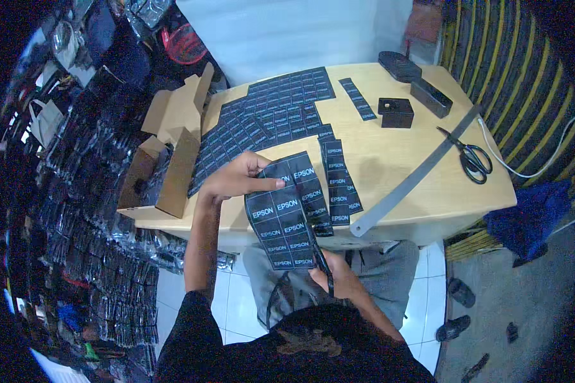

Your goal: Cutting a sheet of printed labels into individual stickers using scissors.

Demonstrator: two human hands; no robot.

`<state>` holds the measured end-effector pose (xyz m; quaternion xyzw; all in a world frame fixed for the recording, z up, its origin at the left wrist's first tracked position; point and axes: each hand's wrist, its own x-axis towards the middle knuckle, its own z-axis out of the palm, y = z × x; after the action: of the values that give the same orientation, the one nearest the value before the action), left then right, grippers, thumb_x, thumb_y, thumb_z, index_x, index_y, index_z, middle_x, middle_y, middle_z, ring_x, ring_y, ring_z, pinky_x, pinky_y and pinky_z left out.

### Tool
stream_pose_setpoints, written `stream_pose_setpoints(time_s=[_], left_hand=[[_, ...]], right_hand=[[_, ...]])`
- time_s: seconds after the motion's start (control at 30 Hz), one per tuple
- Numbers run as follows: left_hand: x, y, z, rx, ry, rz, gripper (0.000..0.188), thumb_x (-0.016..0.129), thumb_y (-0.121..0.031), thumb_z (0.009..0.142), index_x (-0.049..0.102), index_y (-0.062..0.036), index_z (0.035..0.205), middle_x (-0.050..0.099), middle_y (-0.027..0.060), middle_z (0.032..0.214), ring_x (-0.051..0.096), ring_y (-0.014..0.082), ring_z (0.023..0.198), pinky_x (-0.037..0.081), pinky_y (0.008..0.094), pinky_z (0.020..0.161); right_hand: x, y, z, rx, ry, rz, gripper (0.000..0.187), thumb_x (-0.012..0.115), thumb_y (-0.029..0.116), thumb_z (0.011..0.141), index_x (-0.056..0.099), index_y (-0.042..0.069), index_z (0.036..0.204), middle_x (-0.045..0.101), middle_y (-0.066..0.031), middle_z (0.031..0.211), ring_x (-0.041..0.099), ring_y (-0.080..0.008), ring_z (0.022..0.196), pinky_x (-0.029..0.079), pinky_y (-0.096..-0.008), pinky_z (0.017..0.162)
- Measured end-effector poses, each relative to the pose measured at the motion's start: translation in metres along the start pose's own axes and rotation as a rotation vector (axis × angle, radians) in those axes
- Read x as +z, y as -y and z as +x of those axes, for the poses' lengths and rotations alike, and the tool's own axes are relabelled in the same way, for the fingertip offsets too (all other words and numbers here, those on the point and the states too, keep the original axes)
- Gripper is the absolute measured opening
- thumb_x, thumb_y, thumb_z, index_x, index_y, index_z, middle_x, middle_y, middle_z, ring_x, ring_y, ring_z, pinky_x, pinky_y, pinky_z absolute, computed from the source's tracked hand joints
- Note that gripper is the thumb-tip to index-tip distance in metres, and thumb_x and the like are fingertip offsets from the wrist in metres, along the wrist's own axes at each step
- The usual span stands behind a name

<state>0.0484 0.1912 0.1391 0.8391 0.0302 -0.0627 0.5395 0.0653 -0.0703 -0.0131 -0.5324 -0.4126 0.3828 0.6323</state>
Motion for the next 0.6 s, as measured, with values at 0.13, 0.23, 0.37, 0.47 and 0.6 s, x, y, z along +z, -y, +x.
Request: stream_pose_setpoints(time_s=[0.13, 0.23, 0.37, 0.47, 0.6], left_hand=[[-0.002, -0.010, -0.007, 0.008, -0.023, 0.033, 0.018, 0.067, -0.017, 0.079, 0.066, 0.0013, 0.077, 0.056, -0.0044, 0.061, 0.044, 0.0007, 0.054, 0.034, 0.0199, 0.045], [-0.001, -0.020, -0.010, 0.020, -0.052, 0.021, 0.019, 0.067, -0.017, 0.079, 0.066, 0.0015, 0.075, 0.055, -0.0044, 0.060, 0.043, 0.0009, 0.054, 0.034, 0.0208, 0.046], [-0.008, -0.015, -0.010, 0.071, -0.086, 0.128, 0.022, 0.068, -0.019, 0.078, 0.065, 0.0009, 0.071, 0.050, -0.0048, 0.056, 0.040, 0.0012, 0.053, 0.032, 0.0213, 0.045], [-0.011, -0.011, -0.011, 0.067, -0.106, 0.103, 0.023, 0.068, -0.020, 0.078, 0.064, 0.0007, 0.070, 0.049, -0.0051, 0.056, 0.040, 0.0016, 0.053, 0.031, 0.0216, 0.045], [-0.016, -0.022, -0.015, 0.065, -0.110, 0.132, 0.024, 0.069, -0.021, 0.078, 0.064, 0.0006, 0.069, 0.050, -0.0050, 0.056, 0.039, 0.0014, 0.053, 0.031, 0.0217, 0.045]], right_hand=[[0.001, 0.006, 0.006, -0.035, 0.026, -0.023, 0.039, 0.050, 0.019, 0.086, 0.045, -0.005, 0.116, 0.054, -0.0077, 0.101, 0.048, -0.0147, 0.093, 0.037, -0.0300, 0.088], [-0.001, 0.014, 0.008, -0.011, 0.022, -0.078, 0.040, 0.050, 0.022, 0.088, 0.045, -0.006, 0.115, 0.055, -0.0073, 0.097, 0.048, -0.0146, 0.089, 0.039, -0.0297, 0.084], [0.002, 0.009, 0.013, -0.059, 0.007, -0.004, 0.042, 0.050, 0.028, 0.089, 0.046, -0.006, 0.114, 0.055, -0.0059, 0.089, 0.047, -0.0137, 0.081, 0.041, -0.0294, 0.077], [0.006, 0.010, 0.016, -0.052, -0.008, 0.054, 0.042, 0.051, 0.029, 0.089, 0.047, -0.005, 0.113, 0.055, -0.0049, 0.086, 0.047, -0.0116, 0.078, 0.041, -0.0283, 0.073], [0.004, 0.008, 0.018, -0.009, 0.017, 0.103, 0.036, 0.051, 0.025, 0.089, 0.050, -0.005, 0.109, 0.055, -0.0032, 0.081, 0.047, -0.0092, 0.073, 0.042, -0.0258, 0.067]])
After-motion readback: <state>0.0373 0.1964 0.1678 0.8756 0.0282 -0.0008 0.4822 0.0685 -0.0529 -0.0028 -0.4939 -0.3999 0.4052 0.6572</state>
